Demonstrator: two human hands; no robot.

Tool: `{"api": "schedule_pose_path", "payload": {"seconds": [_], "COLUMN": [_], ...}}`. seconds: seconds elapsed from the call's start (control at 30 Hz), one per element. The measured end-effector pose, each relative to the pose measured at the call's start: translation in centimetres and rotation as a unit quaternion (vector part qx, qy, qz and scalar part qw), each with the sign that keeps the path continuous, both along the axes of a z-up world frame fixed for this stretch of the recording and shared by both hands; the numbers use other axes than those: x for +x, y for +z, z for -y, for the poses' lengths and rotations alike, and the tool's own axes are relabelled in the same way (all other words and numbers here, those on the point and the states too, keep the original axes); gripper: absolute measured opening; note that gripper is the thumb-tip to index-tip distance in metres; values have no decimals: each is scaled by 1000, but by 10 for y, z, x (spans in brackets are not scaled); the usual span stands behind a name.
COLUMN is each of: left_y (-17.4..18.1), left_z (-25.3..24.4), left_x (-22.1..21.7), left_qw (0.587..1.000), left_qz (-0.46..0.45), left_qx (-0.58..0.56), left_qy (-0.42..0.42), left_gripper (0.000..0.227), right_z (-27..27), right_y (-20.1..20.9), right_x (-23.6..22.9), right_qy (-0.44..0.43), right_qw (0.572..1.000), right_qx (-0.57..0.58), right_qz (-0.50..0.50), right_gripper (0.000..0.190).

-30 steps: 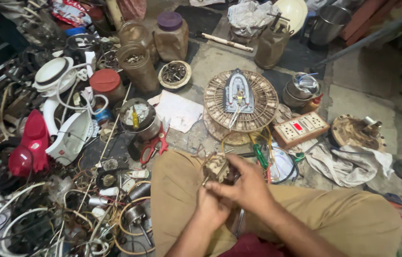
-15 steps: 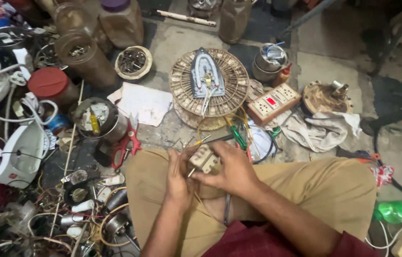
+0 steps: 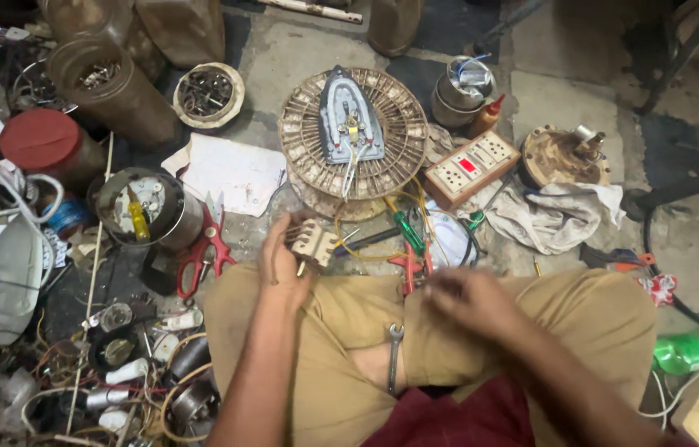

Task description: The person repairs an electric iron by disassembling the handle, manipulating internal wiring with pliers and a screwdriver, and checking connections while sitting on the floor.

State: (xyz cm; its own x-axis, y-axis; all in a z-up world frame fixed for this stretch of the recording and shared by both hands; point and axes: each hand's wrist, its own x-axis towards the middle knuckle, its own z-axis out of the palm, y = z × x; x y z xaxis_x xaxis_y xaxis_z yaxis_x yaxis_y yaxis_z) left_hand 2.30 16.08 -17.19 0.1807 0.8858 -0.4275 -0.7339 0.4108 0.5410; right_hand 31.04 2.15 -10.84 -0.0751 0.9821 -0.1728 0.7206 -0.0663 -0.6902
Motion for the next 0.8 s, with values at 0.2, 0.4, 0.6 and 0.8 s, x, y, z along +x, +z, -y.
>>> {"api": "schedule_pose_path", "payload": {"seconds": [0.2,0.4,0.6,0.8], "left_y": [-18,-23,-20,-16], "left_z": [-34,-35,-32,-25], "left_x": [-11,-11,3,9], "left_qw": [996,994,997,995], "left_qz": [-29,-35,-39,-83], "left_qx": [-33,-84,-43,53], "left_qy": [71,59,44,-18], "left_gripper": [33,41,40,45], "right_z": [10,-22,-20,-29], "right_y": [-15,22,80,80], "right_x": [-34,-73,-88,-118], "right_qy": [42,32,280,289], "right_qw": [996,986,914,925], "right_qx": [1,-48,-18,-12], "right_qz": [-78,-154,-291,-247], "right_gripper": [25,19,19,22]}}
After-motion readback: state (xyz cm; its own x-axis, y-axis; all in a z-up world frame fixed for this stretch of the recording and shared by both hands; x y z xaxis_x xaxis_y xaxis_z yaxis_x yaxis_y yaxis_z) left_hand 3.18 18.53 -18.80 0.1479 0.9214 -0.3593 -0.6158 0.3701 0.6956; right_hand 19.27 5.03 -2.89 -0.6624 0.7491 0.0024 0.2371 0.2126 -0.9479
